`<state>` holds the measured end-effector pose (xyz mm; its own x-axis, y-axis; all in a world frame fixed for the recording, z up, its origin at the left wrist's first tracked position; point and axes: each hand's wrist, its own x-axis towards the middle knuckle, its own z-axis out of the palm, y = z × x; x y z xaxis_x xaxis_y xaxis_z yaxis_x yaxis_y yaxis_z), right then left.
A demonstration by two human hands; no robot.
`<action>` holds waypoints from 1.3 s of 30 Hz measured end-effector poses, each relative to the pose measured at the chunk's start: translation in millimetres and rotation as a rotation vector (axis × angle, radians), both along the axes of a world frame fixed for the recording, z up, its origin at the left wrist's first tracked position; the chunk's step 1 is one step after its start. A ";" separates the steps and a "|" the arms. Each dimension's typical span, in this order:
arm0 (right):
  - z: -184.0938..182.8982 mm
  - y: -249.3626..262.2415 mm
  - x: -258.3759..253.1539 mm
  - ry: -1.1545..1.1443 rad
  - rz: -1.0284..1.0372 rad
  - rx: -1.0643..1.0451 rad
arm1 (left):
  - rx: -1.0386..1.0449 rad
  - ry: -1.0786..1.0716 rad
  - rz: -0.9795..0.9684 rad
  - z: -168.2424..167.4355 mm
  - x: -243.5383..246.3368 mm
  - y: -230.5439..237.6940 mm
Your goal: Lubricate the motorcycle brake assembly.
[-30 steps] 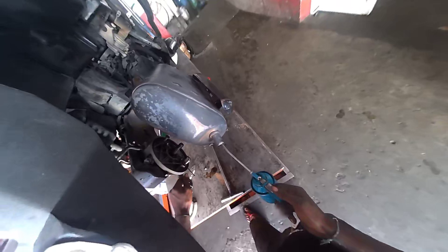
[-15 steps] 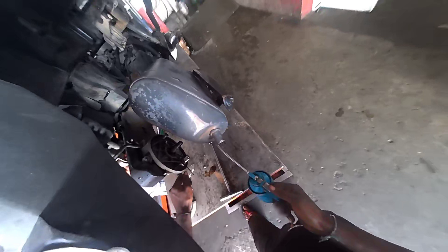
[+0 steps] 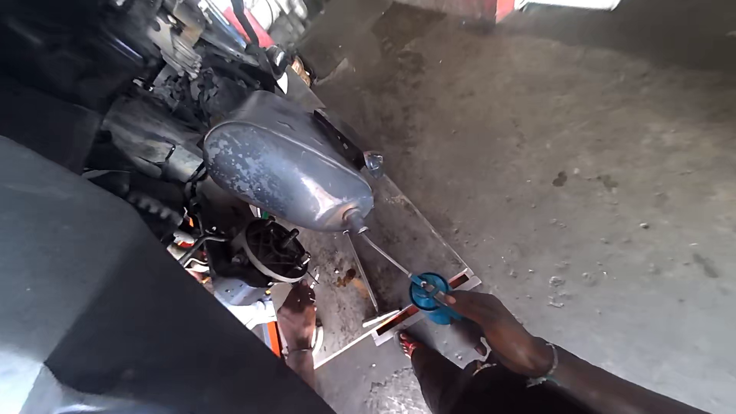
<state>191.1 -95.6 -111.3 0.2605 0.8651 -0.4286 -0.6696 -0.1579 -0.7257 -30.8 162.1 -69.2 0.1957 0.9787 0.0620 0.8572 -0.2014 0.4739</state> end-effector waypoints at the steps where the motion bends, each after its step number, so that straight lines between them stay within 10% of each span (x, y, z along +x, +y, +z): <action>1: -1.4 2.0 0.8 0.001 -0.002 -0.018 | -0.007 0.011 -0.013 -0.7 -2.8 1.3; 39: 12.9 7.7 -11.7 -0.043 0.241 0.126 | -0.160 0.038 0.104 11.0 9.0 3.3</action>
